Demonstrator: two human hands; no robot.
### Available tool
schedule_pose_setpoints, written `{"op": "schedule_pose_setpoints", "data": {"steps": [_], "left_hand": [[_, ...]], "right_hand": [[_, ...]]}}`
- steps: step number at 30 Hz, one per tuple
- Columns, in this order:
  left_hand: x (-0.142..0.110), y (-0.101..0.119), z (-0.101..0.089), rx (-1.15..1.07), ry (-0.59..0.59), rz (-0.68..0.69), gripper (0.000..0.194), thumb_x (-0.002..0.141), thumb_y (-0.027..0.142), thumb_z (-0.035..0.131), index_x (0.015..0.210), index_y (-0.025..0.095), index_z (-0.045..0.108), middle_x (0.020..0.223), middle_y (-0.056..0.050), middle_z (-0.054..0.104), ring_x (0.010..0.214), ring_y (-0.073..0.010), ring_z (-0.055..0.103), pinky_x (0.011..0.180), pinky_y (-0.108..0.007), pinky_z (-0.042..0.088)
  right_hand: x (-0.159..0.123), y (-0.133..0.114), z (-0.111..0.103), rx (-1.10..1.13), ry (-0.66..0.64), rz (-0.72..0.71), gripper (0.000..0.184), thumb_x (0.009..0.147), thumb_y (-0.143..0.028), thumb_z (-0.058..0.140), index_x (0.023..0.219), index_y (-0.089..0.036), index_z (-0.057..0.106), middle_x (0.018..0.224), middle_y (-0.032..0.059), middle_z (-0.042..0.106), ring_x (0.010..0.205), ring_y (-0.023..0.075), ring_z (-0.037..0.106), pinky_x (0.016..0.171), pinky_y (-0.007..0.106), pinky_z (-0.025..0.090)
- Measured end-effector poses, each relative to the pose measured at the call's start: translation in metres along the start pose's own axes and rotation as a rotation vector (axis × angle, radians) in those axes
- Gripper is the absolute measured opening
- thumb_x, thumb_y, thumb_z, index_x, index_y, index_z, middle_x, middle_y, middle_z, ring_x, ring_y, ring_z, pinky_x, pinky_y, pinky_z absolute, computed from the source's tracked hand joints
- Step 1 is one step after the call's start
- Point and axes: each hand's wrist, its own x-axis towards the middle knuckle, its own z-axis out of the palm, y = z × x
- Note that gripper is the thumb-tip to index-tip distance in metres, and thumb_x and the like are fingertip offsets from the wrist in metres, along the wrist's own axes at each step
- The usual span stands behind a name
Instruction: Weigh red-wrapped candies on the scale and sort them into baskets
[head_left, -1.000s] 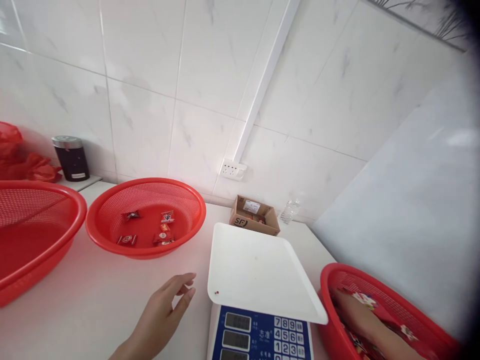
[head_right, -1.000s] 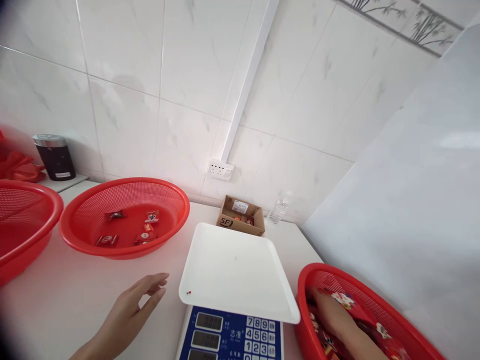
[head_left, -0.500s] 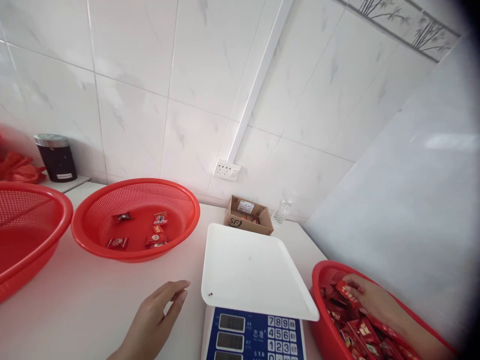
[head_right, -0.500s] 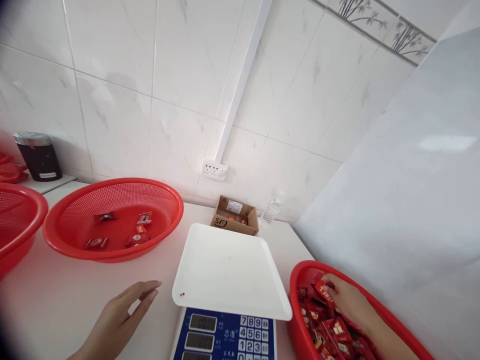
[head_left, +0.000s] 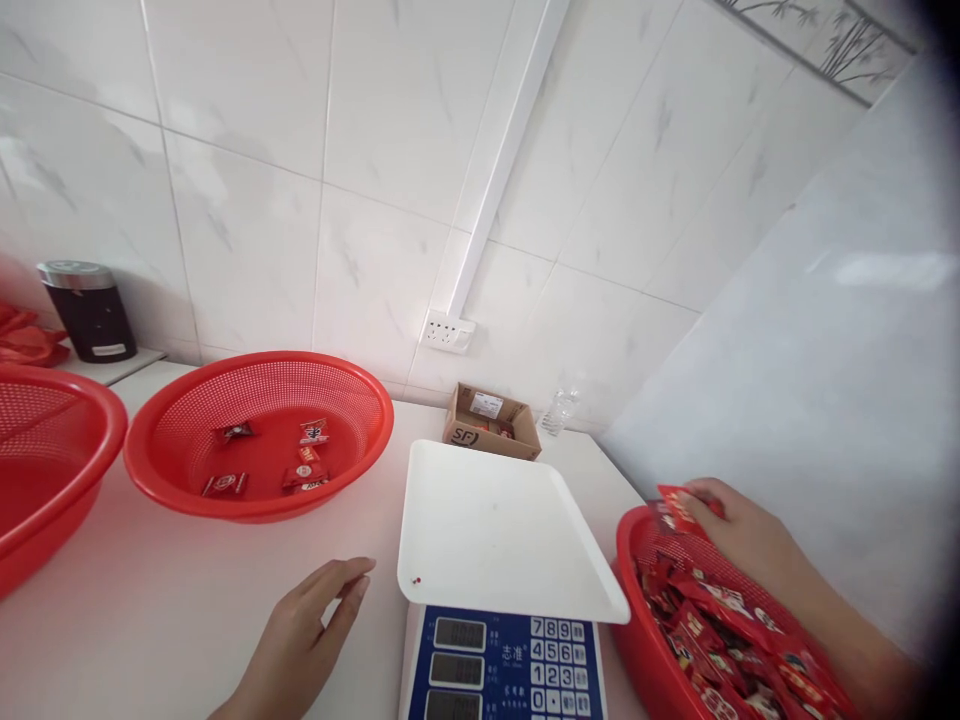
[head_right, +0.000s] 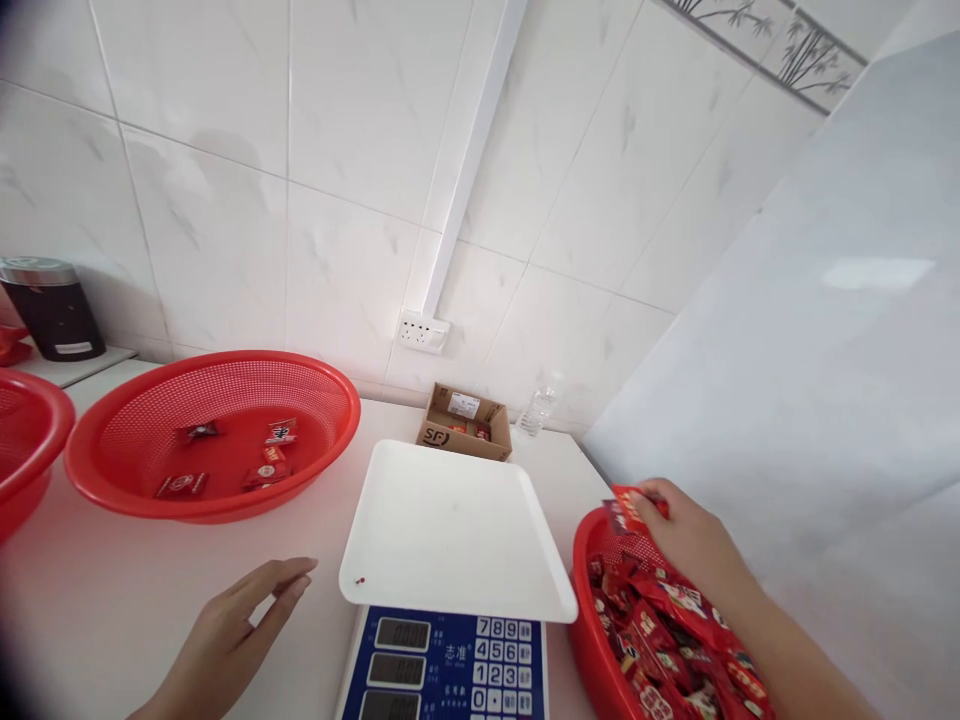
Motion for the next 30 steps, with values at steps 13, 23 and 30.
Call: {"op": "schedule_pose_setpoints", "data": {"steps": [13, 23, 30], "left_hand": [[0.005, -0.002, -0.001, -0.016, -0.029, -0.085, 0.025, 0.085, 0.042, 0.051, 0.093, 0.026, 0.067, 0.082, -0.001, 0.072, 0.071, -0.0146, 0.068, 0.048, -0.018, 0.05], [0.004, 0.0, -0.002, -0.001, -0.038, -0.074, 0.023, 0.084, 0.041, 0.052, 0.094, 0.027, 0.067, 0.085, 0.0, 0.072, 0.072, -0.0132, 0.067, 0.045, -0.015, 0.047], [0.008, -0.001, -0.002, 0.029, -0.013, -0.089, 0.026, 0.082, 0.045, 0.053, 0.091, 0.026, 0.068, 0.077, 0.0, 0.072, 0.067, -0.0138, 0.067, 0.041, -0.016, 0.045]], "right_hand": [[-0.008, -0.158, 0.068, 0.459, -0.428, -0.12, 0.023, 0.084, -0.042, 0.048, 0.089, -0.021, 0.057, 0.074, 0.0, 0.06, 0.062, 0.0119, 0.053, 0.048, 0.021, 0.039], [-0.014, -0.141, 0.063, 0.557, -0.622, -0.009, 0.025, 0.084, -0.032, 0.056, 0.105, -0.019, 0.057, 0.089, 0.0067, 0.063, 0.08, 0.0159, 0.061, 0.058, 0.024, 0.053], [-0.023, -0.155, 0.06, 0.453, -0.554, -0.088, 0.034, 0.089, -0.026, 0.044, 0.122, -0.022, 0.05, 0.106, 0.0073, 0.061, 0.087, 0.0164, 0.06, 0.061, 0.025, 0.054]]}}
